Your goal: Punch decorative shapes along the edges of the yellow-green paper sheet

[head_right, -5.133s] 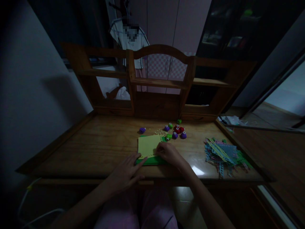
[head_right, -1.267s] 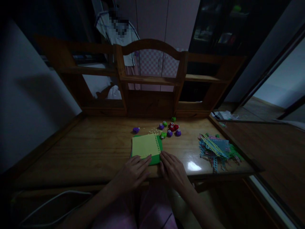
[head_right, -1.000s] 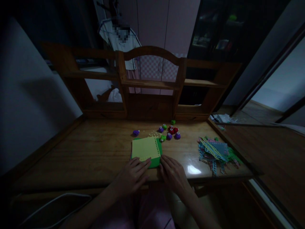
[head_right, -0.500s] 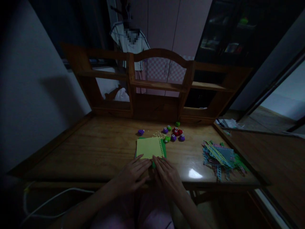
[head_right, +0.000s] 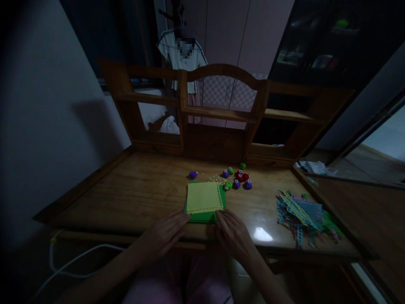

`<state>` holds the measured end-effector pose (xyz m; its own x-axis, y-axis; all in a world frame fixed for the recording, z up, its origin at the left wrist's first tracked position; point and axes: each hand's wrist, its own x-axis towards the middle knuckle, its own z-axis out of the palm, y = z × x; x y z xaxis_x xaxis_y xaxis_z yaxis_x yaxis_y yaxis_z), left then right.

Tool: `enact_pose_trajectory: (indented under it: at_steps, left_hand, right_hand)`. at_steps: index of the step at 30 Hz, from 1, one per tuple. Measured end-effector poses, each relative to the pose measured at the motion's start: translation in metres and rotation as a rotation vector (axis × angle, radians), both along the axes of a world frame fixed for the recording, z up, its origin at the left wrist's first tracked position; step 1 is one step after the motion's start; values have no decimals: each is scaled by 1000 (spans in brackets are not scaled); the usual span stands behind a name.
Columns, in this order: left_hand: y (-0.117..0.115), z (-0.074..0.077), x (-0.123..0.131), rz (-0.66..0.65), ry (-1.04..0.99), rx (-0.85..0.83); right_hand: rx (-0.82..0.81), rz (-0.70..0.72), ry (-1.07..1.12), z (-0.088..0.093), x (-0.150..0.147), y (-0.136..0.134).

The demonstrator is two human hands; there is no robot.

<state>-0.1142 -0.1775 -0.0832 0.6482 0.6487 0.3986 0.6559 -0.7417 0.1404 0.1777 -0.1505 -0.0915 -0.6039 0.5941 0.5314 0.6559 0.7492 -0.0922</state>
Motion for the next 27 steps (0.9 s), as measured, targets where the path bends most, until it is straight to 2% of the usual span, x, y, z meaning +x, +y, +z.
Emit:
enact_pose_trajectory:
  at_steps: [5, 9, 12, 14, 16, 20, 22, 27]
  left_hand:
    - [-6, -5, 0, 31, 19, 68]
    - [-14, -6, -5, 154, -20, 86]
    - [-10, -2, -10, 334, -182, 36]
    - [3, 4, -10, 453, -367, -40]
    - [24, 11, -6, 501, -547, -149]
    - [68, 17, 8, 313, -669, -477]
    - [83, 14, 14, 216, -661, -556]
    - [92, 3, 11, 168, -671, -705]
  right_hand:
    - [7, -42, 32, 4, 5, -3]
    - [-83, -201, 124, 12, 9, -8]
    - [-164, -286, 266, 23, 13, -8]
    - [-206, -272, 353, 32, 13, -3]
    - [-246, -227, 419, 41, 9, 5]
    - [-352, -51, 393, 53, -13, 30]
    - [-441, 27, 322, 53, -27, 42]
    - [-568, 104, 190, 40, -50, 57]
